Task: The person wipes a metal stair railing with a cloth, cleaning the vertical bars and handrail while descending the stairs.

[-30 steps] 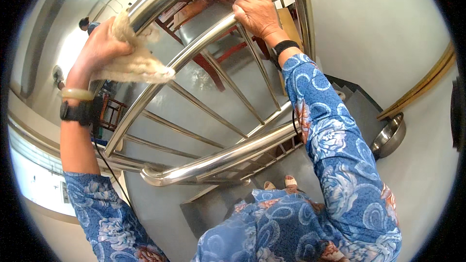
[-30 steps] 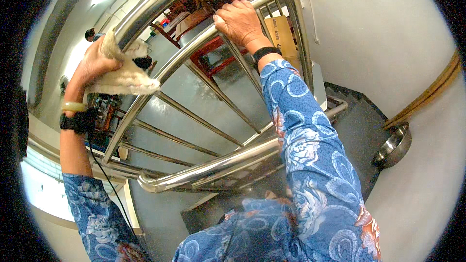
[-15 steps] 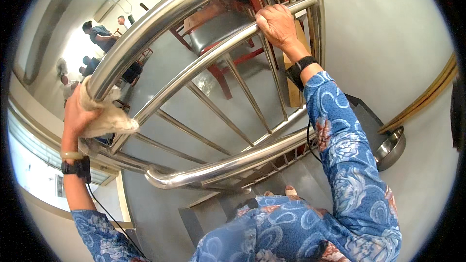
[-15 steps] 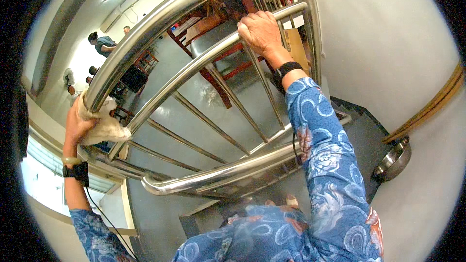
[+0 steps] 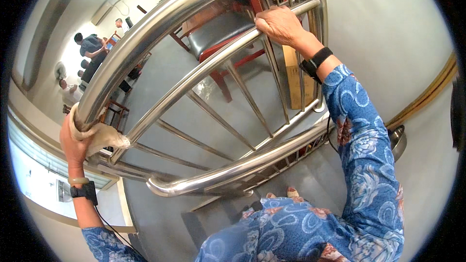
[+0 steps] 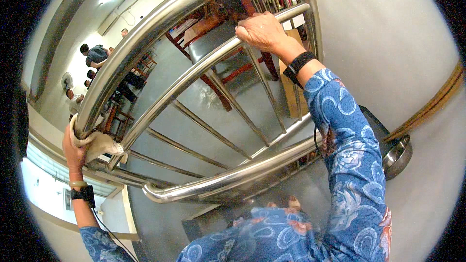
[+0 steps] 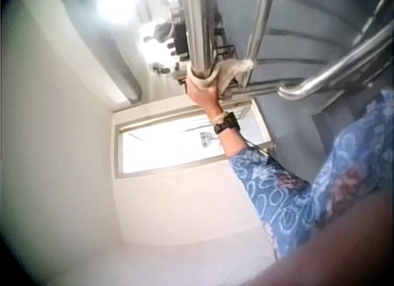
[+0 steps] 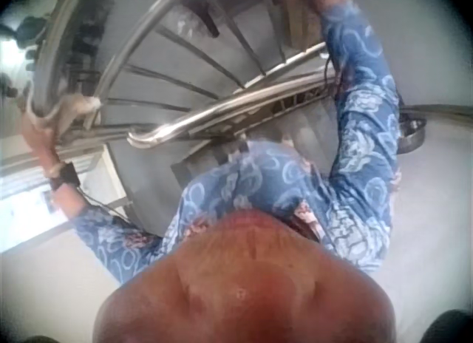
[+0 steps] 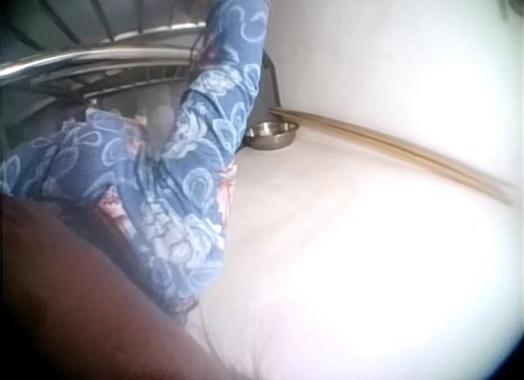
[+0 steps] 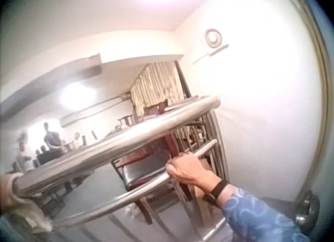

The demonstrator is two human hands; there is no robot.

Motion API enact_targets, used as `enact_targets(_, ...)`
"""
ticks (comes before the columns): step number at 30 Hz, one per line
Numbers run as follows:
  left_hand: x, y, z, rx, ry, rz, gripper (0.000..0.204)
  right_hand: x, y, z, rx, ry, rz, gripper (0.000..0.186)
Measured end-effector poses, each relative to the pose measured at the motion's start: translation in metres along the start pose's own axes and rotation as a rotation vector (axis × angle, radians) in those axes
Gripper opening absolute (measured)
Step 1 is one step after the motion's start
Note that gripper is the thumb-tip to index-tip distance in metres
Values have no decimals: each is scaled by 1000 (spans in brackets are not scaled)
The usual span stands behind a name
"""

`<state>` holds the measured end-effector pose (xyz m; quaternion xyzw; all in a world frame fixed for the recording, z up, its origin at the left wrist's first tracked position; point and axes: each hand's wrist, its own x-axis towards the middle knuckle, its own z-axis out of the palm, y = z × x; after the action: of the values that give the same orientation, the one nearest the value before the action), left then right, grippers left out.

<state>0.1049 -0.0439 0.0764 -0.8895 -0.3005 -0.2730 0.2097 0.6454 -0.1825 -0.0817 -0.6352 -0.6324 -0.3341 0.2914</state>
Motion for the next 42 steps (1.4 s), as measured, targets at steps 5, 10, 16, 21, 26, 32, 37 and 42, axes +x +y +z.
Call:
enact_targets(5, -36, -24, 20, 182, 271, -23, 68, 2, -3, -4, 44, -88, 34, 40)
enact_targets(10, -74, -50, 45, -27, 496, -312, 62, 31, 28, -36, 13, -277, 135, 56)
enact_targets(16, -156, -122, 101, -964, 576, -910, 48, 39, 44, -22, -16, -432, 278, 52)
enact_targets(21, -191, -53, 149, -1298, 733, -884, 58, 8, 32, -15, -72, -366, 218, 50)
enact_targets(26, -239, -29, 186, -1337, 772, -1027, 57, 3, 23, -24, -83, -304, 270, 52)
enact_targets(32, -294, -33, 193, -1485, 422, -1278, 54, 1, 38, -24, -165, -405, 116, 40)
enact_targets(37, -290, -21, 196, -1521, 243, -1365, 52, 7, 78, -27, 79, -560, 510, 65)
enact_targets(42, -278, -2, 205, -1557, 187, -1434, 49, -5, 156, -9, 48, -435, 264, 47)
